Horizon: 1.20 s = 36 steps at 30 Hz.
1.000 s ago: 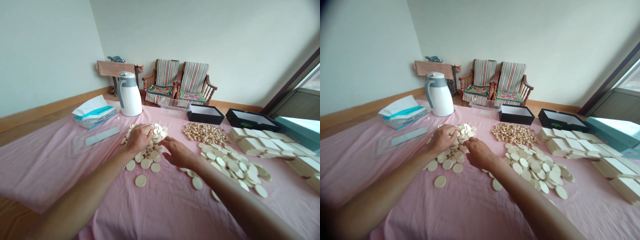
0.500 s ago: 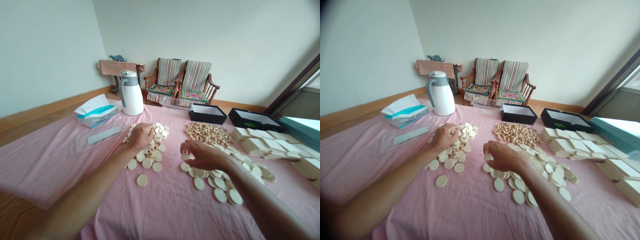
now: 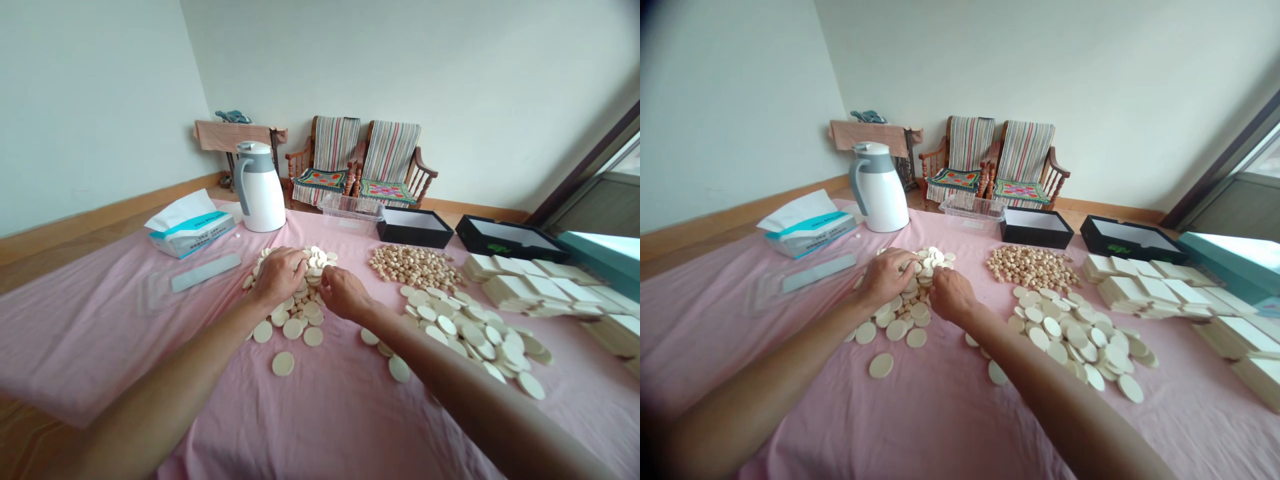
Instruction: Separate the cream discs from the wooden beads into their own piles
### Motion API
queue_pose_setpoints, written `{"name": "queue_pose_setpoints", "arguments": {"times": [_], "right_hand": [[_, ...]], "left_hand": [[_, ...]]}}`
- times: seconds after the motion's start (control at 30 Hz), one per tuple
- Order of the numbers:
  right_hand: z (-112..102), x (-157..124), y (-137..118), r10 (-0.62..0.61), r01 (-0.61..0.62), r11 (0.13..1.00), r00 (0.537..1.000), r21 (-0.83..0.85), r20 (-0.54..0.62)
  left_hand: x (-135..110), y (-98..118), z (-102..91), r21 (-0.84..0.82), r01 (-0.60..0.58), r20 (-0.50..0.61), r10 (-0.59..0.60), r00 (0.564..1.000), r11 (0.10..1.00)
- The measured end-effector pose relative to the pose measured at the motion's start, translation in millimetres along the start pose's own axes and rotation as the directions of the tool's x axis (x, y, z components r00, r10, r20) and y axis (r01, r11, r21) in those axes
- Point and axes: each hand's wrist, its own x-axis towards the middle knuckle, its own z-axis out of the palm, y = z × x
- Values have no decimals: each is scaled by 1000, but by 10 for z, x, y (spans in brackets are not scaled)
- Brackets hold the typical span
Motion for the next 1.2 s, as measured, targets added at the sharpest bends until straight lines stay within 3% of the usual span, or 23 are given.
{"name": "queue_pose_setpoints", "arguments": {"times": [0.17,0.3,0.4,0.57,0.67,0.77,0.87,1.0,1.2], "right_hand": [[111,98,-71,31,-31,1000,999,-3,-36],[77,93,12,38,-37,999,998,21,-58],[-64,71,270,90,-92,996,992,-17,-93],[-376,38,903,260,-284,950,949,-128,-180],[-467,17,1050,290,-340,923,922,-180,-255],[-426,-10,862,189,-238,955,950,-179,-250],[-294,-52,468,-34,30,999,993,-41,-113],[-113,-92,47,-334,333,938,942,91,-8],[-3,-33,-25,-378,375,925,924,55,53]], "left_hand": [[-2,7,6,-6,-9,8,9,1000,1000],[-5,-10,14,-5,-11,2,11,1000,1000],[-2,-21,21,-4,-7,1,7,1000,1000],[1,-30,41,9,5,1,-5,1000,1000],[3,-32,46,14,8,0,-8,1000,1000],[2,-30,40,10,-1,8,1,1000,1000],[-2,-22,26,7,3,12,-3,1000,1000],[0,-9,14,8,17,1,-17,1000,1000],[-4,-23,33,11,9,2,-9,1000,1000]]}}
